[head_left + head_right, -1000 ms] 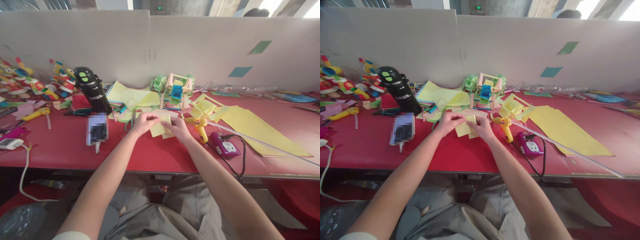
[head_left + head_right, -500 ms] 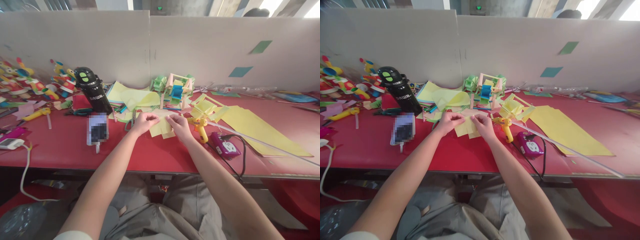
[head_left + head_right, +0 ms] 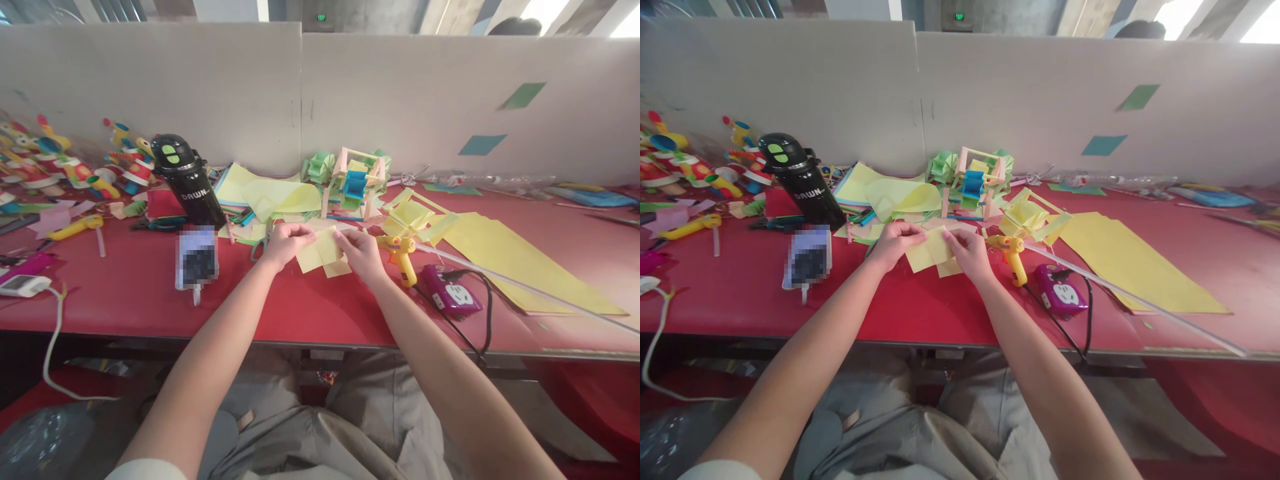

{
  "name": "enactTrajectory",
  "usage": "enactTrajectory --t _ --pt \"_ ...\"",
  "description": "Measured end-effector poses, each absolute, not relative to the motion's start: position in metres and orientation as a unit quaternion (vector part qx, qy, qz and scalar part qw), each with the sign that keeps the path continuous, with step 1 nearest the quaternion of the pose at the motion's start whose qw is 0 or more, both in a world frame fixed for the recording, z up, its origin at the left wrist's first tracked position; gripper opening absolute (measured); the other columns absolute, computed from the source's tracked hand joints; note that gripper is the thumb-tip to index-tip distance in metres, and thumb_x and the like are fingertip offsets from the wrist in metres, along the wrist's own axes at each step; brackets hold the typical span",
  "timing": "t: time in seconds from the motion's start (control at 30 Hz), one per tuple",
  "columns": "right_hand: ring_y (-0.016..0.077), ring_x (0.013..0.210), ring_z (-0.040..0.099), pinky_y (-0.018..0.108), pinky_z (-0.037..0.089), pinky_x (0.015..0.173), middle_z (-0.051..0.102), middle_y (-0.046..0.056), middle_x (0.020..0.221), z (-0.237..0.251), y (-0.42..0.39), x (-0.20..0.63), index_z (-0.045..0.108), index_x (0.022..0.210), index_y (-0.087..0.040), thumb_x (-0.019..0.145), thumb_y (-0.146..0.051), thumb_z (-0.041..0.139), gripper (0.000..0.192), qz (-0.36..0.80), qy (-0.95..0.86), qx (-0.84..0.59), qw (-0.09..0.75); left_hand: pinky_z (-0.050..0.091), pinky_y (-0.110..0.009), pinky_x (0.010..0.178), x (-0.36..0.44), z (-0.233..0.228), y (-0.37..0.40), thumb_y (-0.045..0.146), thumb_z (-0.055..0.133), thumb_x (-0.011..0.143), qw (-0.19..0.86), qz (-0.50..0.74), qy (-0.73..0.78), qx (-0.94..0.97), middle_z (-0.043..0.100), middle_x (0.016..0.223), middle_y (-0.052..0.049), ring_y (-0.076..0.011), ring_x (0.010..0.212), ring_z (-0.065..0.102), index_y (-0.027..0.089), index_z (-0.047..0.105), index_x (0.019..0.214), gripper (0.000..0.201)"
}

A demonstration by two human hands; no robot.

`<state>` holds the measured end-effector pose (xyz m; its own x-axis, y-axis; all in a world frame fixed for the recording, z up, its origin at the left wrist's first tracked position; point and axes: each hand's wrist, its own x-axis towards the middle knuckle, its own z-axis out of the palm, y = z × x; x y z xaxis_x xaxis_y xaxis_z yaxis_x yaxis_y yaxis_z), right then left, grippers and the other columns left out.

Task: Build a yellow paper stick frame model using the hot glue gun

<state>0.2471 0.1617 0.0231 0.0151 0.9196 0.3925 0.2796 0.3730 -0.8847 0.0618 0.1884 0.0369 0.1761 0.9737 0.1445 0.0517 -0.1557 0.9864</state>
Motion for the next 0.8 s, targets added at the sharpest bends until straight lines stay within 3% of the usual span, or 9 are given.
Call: enactTrajectory --t 0.2,0.33,0.57,0.8 --pt "0.0121 0.056 0.041 0.026 0.033 0.053 0.051 -0.001 0.059 0.0185 0.1663 0.2529 0.059 0.068 -0.017 0.086 -0.044 0.057 0.032 0.24 -0.673 -0.5 0.489 0.04 -0.029 0.068 0.0599 0.0341 0.1901 0.032 0.073 0.067 0.485 0.419 0.442 0.627 0.063 0.07 0.0 -0.0145 0.069 0.055 0.017 0.067 0.071 0.017" --pt "0.0133 0.061 0.047 0.026 0.037 0.057 0.057 0.001 0.062 0.0183 0.1653 0.2537 0.064 0.07 -0.017 0.086 -0.04 0.057 0.029 0.249 -0.714 -0.479 0.445 0.042 -0.029 0.068 0.0619 0.035 0.1863 0.034 0.073 0.069 0.501 0.377 0.424 0.654 0.067 0.077 -0.002 -0.0164 0.074 0.058 0.017 0.07 0.078 0.019" --pt "0.0153 0.062 0.055 0.027 0.044 0.057 0.063 0.003 0.067 0.0175 0.1628 0.2457 0.068 0.076 -0.017 0.085 -0.053 0.059 0.038 0.323 -0.718 -0.443 0.429 0.043 -0.029 0.066 0.0611 0.0355 0.1894 0.041 0.074 0.071 0.403 0.449 0.423 0.676 0.064 0.068 -0.001 -0.0153 0.067 0.056 0.017 0.067 0.068 0.025" --pt "0.0165 0.057 0.06 0.029 0.048 0.055 0.063 0.003 0.062 0.019 0.1623 0.2517 0.068 0.071 -0.018 0.078 -0.057 0.067 0.039 0.386 -0.693 -0.439 0.422 0.043 -0.027 0.064 0.0542 0.0411 0.1872 0.043 0.07 0.076 0.418 0.41 0.408 0.7 0.065 0.072 -0.001 -0.0147 0.068 0.057 0.017 0.066 0.075 0.026"
